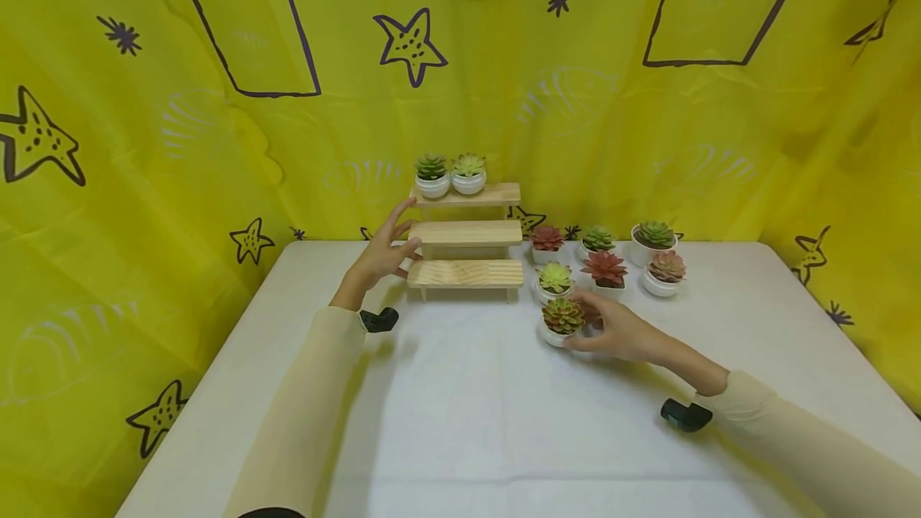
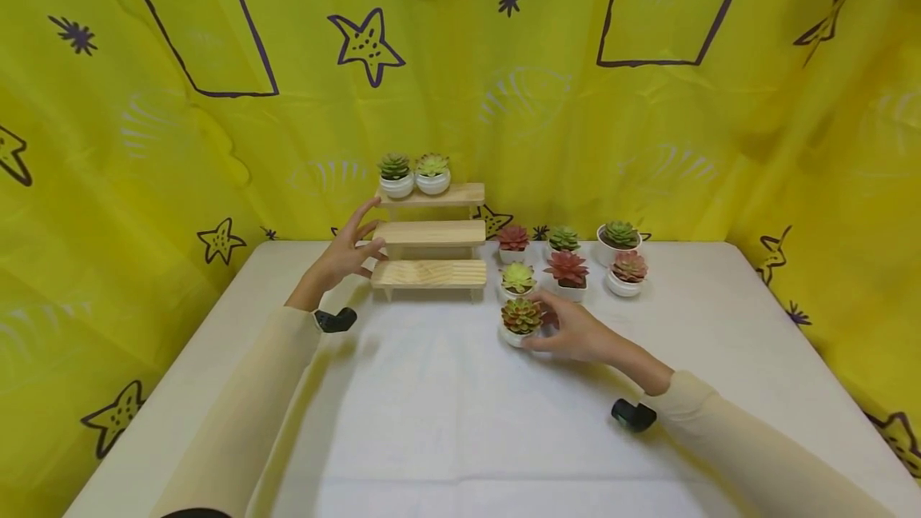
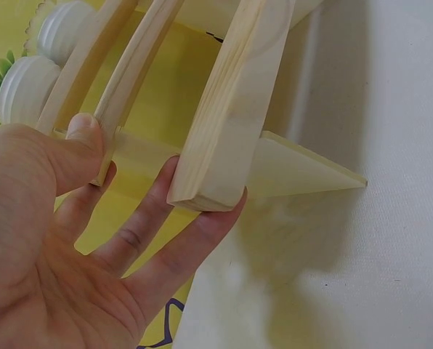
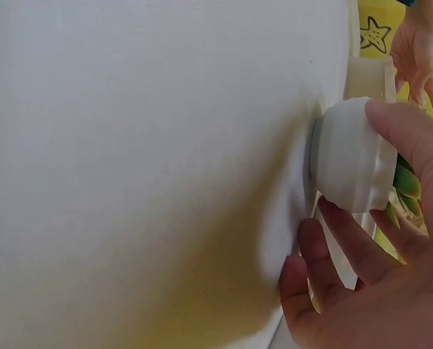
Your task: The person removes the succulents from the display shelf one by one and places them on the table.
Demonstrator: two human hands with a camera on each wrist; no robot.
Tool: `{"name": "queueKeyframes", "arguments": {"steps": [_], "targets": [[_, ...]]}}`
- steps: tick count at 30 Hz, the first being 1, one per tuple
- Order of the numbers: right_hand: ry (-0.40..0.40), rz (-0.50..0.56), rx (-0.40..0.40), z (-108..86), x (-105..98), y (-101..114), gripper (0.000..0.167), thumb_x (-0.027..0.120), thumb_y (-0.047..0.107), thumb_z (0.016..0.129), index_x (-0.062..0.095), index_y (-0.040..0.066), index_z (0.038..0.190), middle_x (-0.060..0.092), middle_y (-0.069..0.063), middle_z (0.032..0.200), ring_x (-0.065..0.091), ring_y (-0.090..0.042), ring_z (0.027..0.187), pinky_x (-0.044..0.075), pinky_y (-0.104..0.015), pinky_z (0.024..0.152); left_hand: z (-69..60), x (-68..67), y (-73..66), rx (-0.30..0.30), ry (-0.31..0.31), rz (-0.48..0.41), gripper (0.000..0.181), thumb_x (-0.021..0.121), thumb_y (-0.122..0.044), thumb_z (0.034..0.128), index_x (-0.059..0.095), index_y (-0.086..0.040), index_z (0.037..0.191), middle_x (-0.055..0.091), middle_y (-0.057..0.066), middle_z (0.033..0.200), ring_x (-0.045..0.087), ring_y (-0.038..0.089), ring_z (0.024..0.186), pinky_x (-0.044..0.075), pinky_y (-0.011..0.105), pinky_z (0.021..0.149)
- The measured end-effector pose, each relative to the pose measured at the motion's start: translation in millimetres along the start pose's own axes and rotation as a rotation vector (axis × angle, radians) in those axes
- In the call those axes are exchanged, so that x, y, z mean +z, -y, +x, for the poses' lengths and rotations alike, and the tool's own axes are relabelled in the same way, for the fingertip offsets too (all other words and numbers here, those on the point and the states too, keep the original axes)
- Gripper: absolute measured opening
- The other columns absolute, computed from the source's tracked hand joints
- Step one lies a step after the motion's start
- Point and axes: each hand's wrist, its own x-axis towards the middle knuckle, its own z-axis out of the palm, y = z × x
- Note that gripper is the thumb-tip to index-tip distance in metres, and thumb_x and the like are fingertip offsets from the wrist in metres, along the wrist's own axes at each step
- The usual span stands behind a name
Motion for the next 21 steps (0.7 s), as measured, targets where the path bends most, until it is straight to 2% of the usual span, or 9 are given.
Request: {"name": "queueKeyframes", "arguments": {"steps": [7, 13, 17, 21], "targets": [[0.102, -0.034, -0.087, 2.9, -16, 7, 0.075, 0.085, 0.029, 0.087, 0.047, 0.003, 0.146, 0.059, -0.018, 0.136, 0.064, -0.028, 0.108, 0.055, -0.045, 0.089, 0.0, 0.1, 1.1, -0.004, -0.007, -0.001, 0.075, 0.058, -0.017, 0.1066, 0.016, -0.049, 0.161, 0.019, 0.017, 0.169, 0.064, 0.048, 0.113, 0.060, 0.054, 0.070], [0.228, -0.059, -0.054, -0.6, -37, 24, 0.076, 0.081, 0.029, 0.091, 0.041, 0.002, 0.150, 0.051, -0.023, 0.146, 0.064, -0.035, 0.113, 0.052, -0.056, 0.092, 1.3, 0.9, 2.7, -0.017, -0.010, -0.005, 0.074, 0.057, -0.018, 0.1068, 0.018, -0.053, 0.159, 0.019, 0.016, 0.169, 0.066, 0.044, 0.112, 0.060, 0.052, 0.069], [0.294, -0.097, -0.038, -1.1, -53, 36, 0.077, 0.080, 0.029, 0.092, 0.040, 0.003, 0.152, 0.053, -0.022, 0.144, 0.062, -0.039, 0.117, 0.049, -0.060, 0.094, 0.3, 0.6, 0.5, -0.007, -0.008, -0.001, 0.075, 0.058, -0.018, 0.1066, 0.018, -0.052, 0.160, 0.019, 0.017, 0.169, 0.066, 0.044, 0.111, 0.060, 0.053, 0.070], [0.323, -0.124, -0.055, 0.5, -66, 48, 0.077, 0.080, 0.030, 0.092, 0.040, 0.003, 0.152, 0.057, -0.020, 0.141, 0.060, -0.041, 0.119, 0.048, -0.063, 0.095, 0.1, 0.5, -0.4, -0.003, -0.009, -0.002, 0.075, 0.058, -0.017, 0.1066, 0.018, -0.051, 0.160, 0.018, 0.017, 0.169, 0.066, 0.045, 0.111, 0.060, 0.053, 0.070]]}}
